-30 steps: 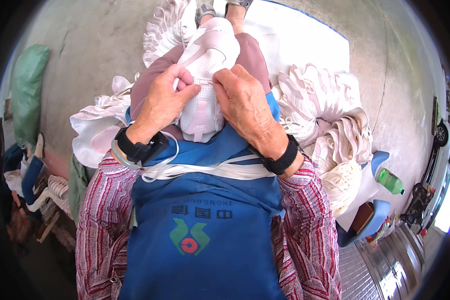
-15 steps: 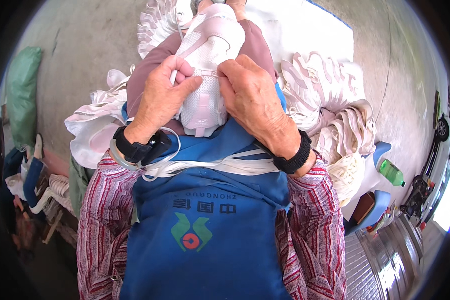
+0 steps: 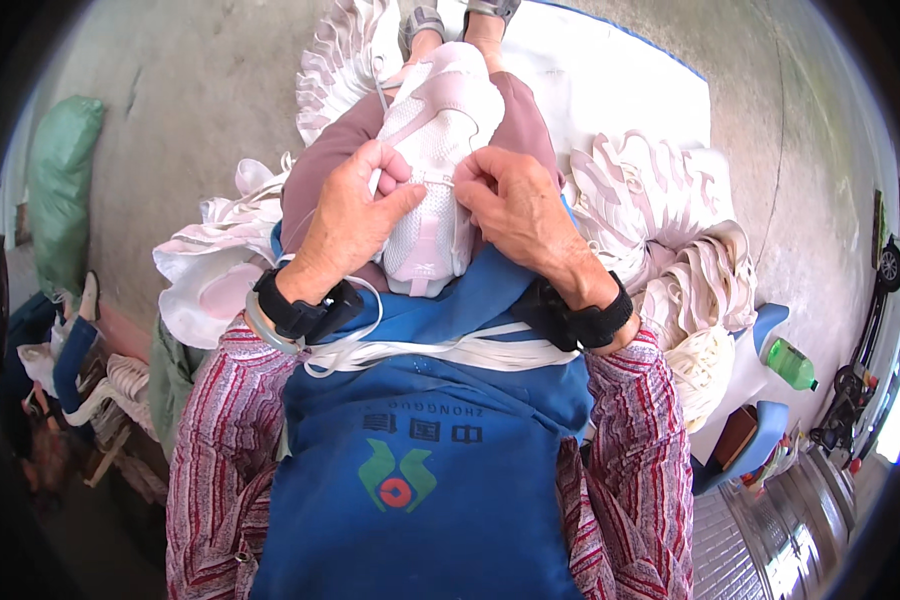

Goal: The recorder is lacing a pair of white sneakers while sitting on the floor.

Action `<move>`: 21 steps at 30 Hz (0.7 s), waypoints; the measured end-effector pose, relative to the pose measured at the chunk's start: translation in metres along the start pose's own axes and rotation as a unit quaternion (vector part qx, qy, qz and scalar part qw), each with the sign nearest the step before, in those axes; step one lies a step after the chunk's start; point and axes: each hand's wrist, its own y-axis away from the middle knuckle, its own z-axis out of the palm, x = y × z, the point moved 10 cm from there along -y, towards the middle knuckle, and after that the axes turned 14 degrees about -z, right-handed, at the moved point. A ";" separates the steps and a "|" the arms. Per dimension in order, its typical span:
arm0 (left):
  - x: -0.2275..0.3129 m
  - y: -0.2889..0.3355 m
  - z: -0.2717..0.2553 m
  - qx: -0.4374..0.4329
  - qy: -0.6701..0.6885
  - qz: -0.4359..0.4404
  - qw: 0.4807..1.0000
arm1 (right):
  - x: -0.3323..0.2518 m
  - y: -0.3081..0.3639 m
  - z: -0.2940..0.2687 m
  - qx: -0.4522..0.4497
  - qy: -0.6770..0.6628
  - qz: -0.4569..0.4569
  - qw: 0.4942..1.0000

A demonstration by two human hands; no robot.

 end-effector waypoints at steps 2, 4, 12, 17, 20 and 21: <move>0.003 0.000 -0.001 0.007 -0.018 0.012 1.000 | -0.003 -0.002 -0.002 0.008 0.021 -0.020 1.000; 0.006 -0.001 -0.002 0.012 -0.032 0.025 0.999 | -0.013 -0.004 -0.003 0.016 0.060 -0.077 0.995; -0.004 -0.002 0.002 -0.011 0.032 -0.049 0.998 | -0.051 0.006 -0.001 0.091 0.257 -0.298 0.915; 0.019 -0.001 -0.002 0.026 -0.031 0.052 0.998 | -0.012 -0.005 -0.009 0.071 0.061 -0.108 0.990; 0.021 -0.003 0.002 0.021 -0.046 0.057 0.997 | 0.013 -0.001 0.004 0.029 -0.074 0.021 0.997; 0.020 -0.003 0.002 0.022 -0.041 0.055 0.997 | 0.008 -0.002 0.001 0.039 -0.034 -0.012 0.999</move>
